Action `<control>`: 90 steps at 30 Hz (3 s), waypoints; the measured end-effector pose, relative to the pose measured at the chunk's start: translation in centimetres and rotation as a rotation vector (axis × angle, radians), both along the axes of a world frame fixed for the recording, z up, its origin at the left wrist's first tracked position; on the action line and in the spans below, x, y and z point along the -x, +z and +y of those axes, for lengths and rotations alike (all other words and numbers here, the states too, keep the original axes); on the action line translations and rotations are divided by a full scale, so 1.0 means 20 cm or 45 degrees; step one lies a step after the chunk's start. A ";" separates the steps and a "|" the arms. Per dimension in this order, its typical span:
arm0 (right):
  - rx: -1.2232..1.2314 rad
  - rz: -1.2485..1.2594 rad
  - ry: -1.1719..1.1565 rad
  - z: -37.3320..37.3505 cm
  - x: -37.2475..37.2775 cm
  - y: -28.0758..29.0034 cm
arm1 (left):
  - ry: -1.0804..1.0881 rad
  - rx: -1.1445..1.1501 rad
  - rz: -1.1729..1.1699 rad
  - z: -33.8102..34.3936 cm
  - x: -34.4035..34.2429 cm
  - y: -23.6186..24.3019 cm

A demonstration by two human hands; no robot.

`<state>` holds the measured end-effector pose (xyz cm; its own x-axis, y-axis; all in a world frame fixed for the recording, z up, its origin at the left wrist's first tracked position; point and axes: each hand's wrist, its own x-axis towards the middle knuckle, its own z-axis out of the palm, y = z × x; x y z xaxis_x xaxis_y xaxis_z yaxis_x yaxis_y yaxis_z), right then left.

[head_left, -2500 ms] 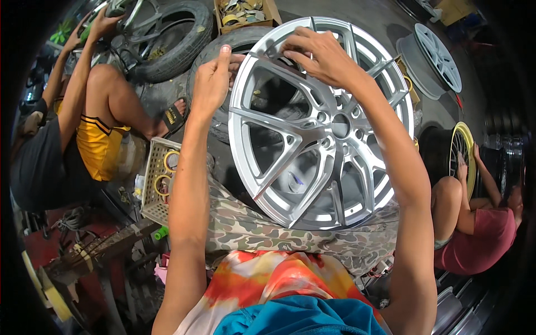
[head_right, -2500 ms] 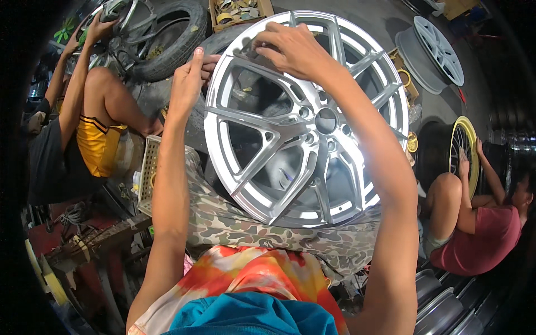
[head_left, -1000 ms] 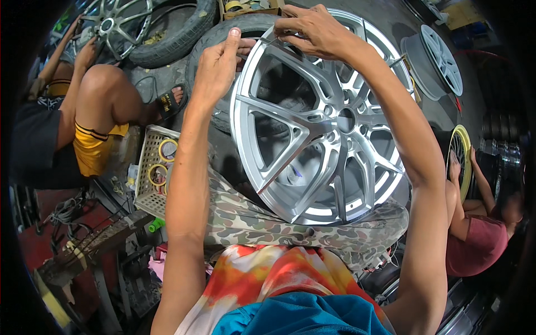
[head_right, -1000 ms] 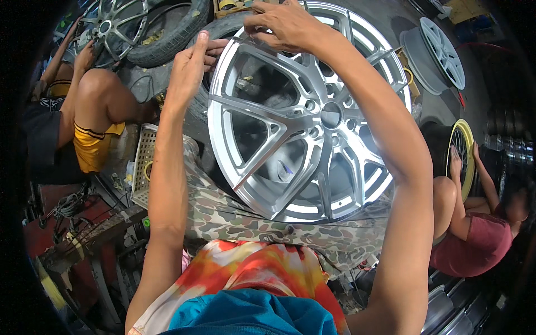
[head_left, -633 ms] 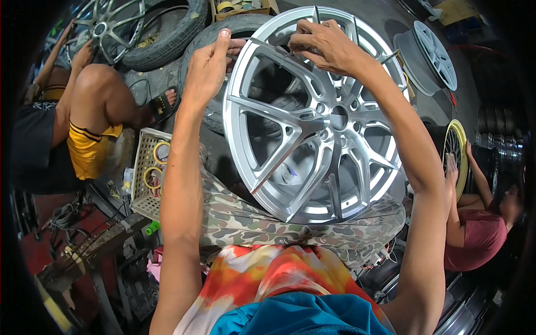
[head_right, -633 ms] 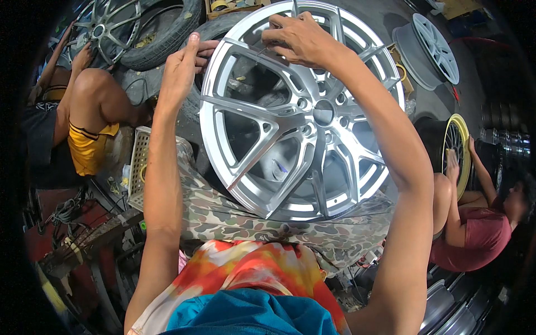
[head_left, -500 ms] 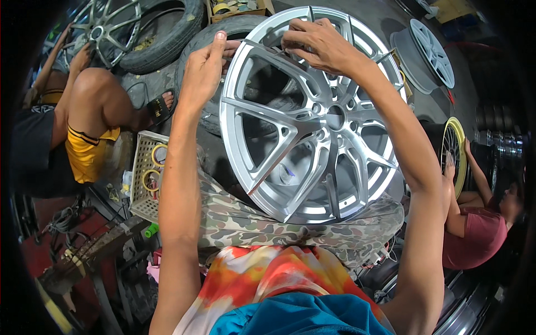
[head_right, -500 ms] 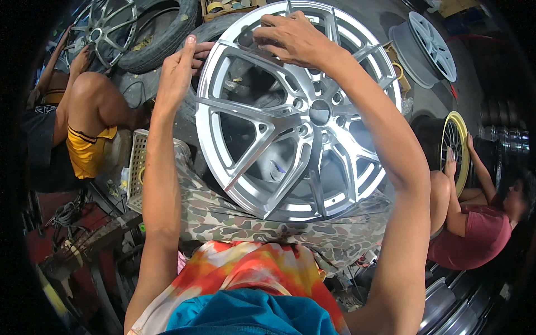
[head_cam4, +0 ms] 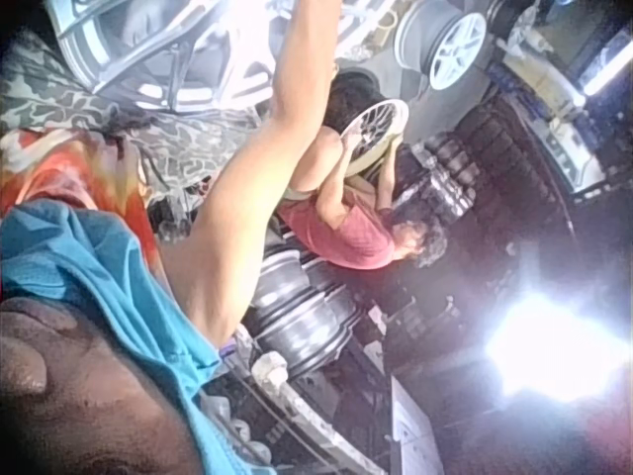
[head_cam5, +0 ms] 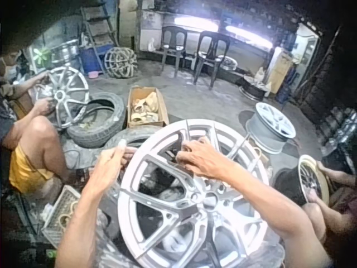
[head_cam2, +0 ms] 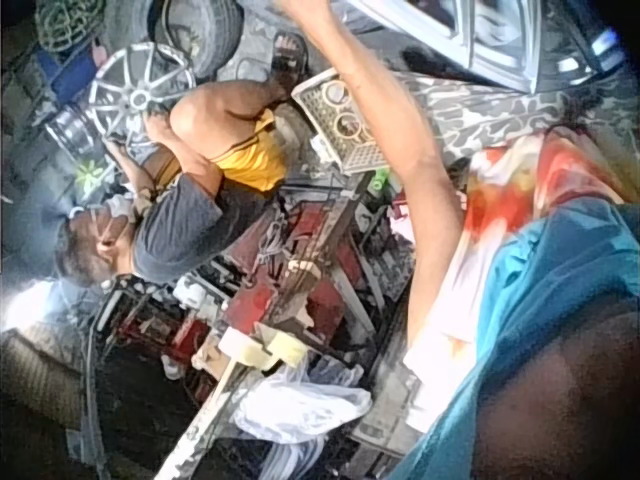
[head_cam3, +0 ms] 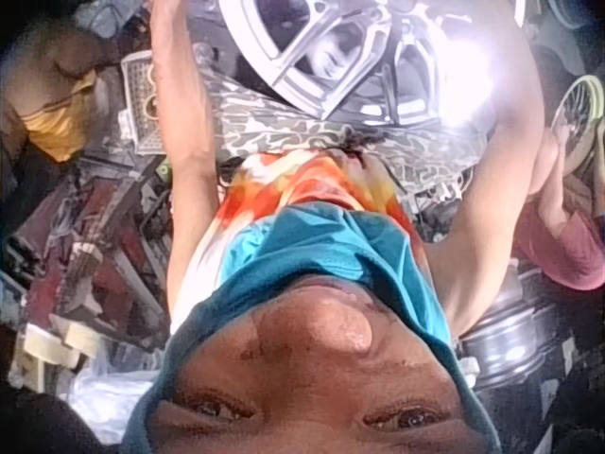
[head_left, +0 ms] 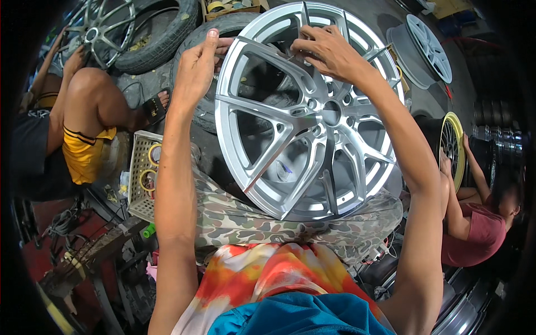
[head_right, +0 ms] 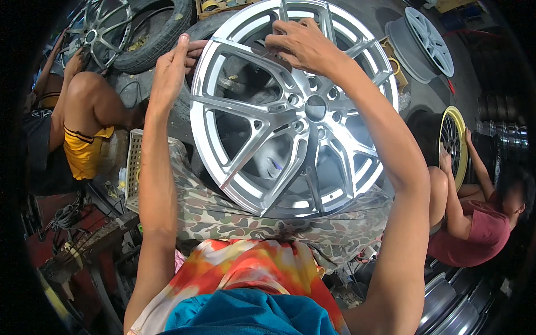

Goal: The person applies silver strips to the spokes of a car wheel rim by hand, wipes the rim with a cloth, and handles a roll of tape.

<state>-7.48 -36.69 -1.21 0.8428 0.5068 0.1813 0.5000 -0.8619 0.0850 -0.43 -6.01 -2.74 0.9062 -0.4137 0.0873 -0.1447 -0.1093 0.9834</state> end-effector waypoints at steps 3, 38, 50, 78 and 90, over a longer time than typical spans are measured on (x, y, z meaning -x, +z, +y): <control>-0.006 0.032 -0.048 -0.03 0.06 -0.02 | 0.000 -0.003 -0.006 0.00 0.00 0.00; -0.290 -0.018 -0.335 -0.06 0.39 -0.19 | 0.026 -0.044 -0.010 0.00 -0.04 -0.03; -0.229 -0.070 -0.367 -0.11 0.58 -0.31 | 0.006 -0.123 -0.039 0.01 -0.05 -0.03; -0.666 0.209 -0.819 0.01 0.74 -0.46 | 0.001 -0.131 -0.045 0.02 -0.05 -0.03; -1.438 0.846 -1.143 0.04 0.77 -0.49 | 0.286 -0.099 -0.521 0.01 0.03 0.04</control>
